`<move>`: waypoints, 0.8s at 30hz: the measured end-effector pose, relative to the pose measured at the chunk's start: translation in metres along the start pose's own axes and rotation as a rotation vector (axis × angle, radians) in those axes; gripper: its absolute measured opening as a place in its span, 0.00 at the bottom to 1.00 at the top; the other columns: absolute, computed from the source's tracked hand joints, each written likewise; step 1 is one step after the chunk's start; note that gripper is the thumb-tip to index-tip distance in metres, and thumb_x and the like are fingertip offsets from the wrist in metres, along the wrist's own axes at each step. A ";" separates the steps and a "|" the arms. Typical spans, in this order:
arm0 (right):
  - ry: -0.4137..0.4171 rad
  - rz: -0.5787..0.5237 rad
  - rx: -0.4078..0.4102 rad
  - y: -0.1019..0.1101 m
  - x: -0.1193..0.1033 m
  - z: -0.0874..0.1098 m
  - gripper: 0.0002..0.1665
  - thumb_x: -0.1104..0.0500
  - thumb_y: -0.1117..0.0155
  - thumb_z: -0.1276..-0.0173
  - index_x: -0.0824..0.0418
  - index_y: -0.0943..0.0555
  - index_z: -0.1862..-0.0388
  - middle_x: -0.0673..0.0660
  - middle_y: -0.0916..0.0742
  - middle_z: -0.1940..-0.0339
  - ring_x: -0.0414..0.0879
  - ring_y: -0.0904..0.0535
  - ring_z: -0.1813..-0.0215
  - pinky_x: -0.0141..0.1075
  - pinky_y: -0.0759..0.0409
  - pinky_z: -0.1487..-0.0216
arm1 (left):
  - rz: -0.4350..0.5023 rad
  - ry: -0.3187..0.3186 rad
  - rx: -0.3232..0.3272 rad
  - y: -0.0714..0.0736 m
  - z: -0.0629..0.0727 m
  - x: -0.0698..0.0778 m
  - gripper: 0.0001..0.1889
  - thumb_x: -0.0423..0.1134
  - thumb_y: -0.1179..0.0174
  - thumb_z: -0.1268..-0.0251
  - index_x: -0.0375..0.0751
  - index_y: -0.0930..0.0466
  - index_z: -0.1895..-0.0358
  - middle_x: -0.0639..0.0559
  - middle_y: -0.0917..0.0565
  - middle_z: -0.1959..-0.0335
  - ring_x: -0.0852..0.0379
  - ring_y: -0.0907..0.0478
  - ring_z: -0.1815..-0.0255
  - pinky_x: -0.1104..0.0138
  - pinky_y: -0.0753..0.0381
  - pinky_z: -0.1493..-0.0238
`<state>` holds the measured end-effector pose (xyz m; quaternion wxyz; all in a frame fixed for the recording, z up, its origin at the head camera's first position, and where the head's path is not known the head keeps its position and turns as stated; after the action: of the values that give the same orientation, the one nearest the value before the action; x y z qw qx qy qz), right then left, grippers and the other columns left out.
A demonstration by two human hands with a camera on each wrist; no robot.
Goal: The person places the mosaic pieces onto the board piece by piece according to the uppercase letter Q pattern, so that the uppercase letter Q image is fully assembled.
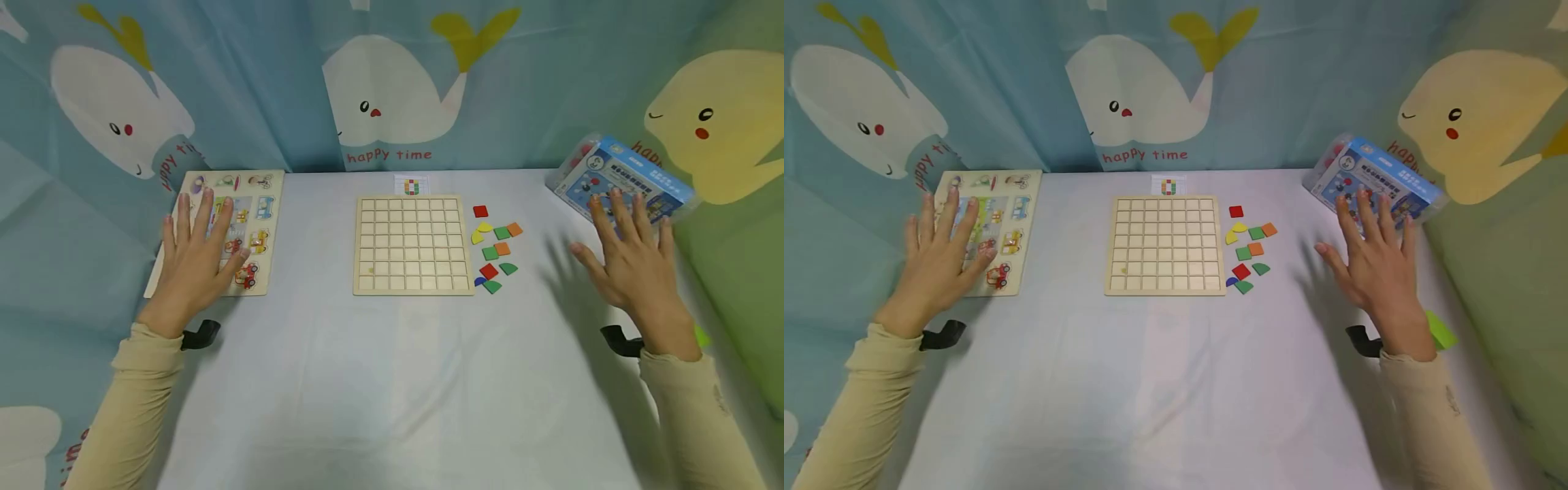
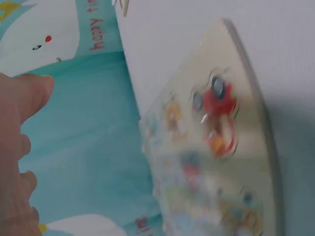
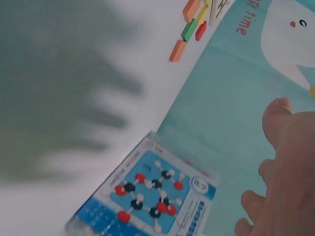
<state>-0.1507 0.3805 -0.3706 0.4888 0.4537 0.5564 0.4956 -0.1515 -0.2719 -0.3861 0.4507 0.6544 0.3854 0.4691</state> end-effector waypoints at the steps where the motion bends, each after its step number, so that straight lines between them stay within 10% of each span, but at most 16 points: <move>1: 0.011 -0.006 0.002 -0.001 -0.001 -0.002 0.48 0.28 0.66 0.16 0.47 0.64 0.10 0.52 0.64 0.10 0.58 0.76 0.11 0.68 0.75 0.18 | 0.013 -0.007 0.001 -0.005 -0.001 0.003 0.44 0.52 0.45 0.18 0.49 0.60 0.11 0.47 0.69 0.10 0.38 0.81 0.12 0.32 0.74 0.20; 12: 0.192 -0.285 0.082 -0.027 -0.047 -0.046 0.33 0.53 0.31 0.23 0.65 0.24 0.24 0.74 0.29 0.22 0.73 0.37 0.22 0.69 0.43 0.22 | 0.179 -0.199 -0.114 -0.075 -0.023 0.071 0.42 0.49 0.47 0.17 0.40 0.58 0.12 0.39 0.62 0.11 0.35 0.72 0.11 0.31 0.63 0.19; 18: 0.195 -0.451 0.032 -0.048 -0.068 -0.069 0.23 0.62 0.28 0.26 0.65 0.16 0.34 0.71 0.17 0.37 0.67 0.26 0.37 0.63 0.29 0.36 | 0.289 -0.267 -0.208 -0.106 -0.028 0.120 0.42 0.48 0.49 0.15 0.38 0.60 0.12 0.40 0.62 0.10 0.34 0.69 0.11 0.37 0.62 0.16; 24: 0.140 -0.516 -0.074 -0.066 -0.081 -0.080 0.23 0.60 0.29 0.25 0.63 0.16 0.33 0.68 0.16 0.39 0.64 0.25 0.39 0.62 0.25 0.37 | 0.370 -0.261 -0.250 -0.120 -0.036 0.137 0.40 0.47 0.50 0.14 0.36 0.61 0.12 0.39 0.62 0.11 0.34 0.69 0.11 0.39 0.63 0.15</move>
<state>-0.2230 0.2857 -0.4260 0.5756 0.2434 0.6676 0.4046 -0.1602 -0.1007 -0.4576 0.4806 0.7081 0.1365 0.4990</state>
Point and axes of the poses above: each hand's wrist, its own z-axis away from the middle knuckle, its own y-axis out of the back of the hand, x = y × z, the point moved 4 cm from there along -z, towards the middle knuckle
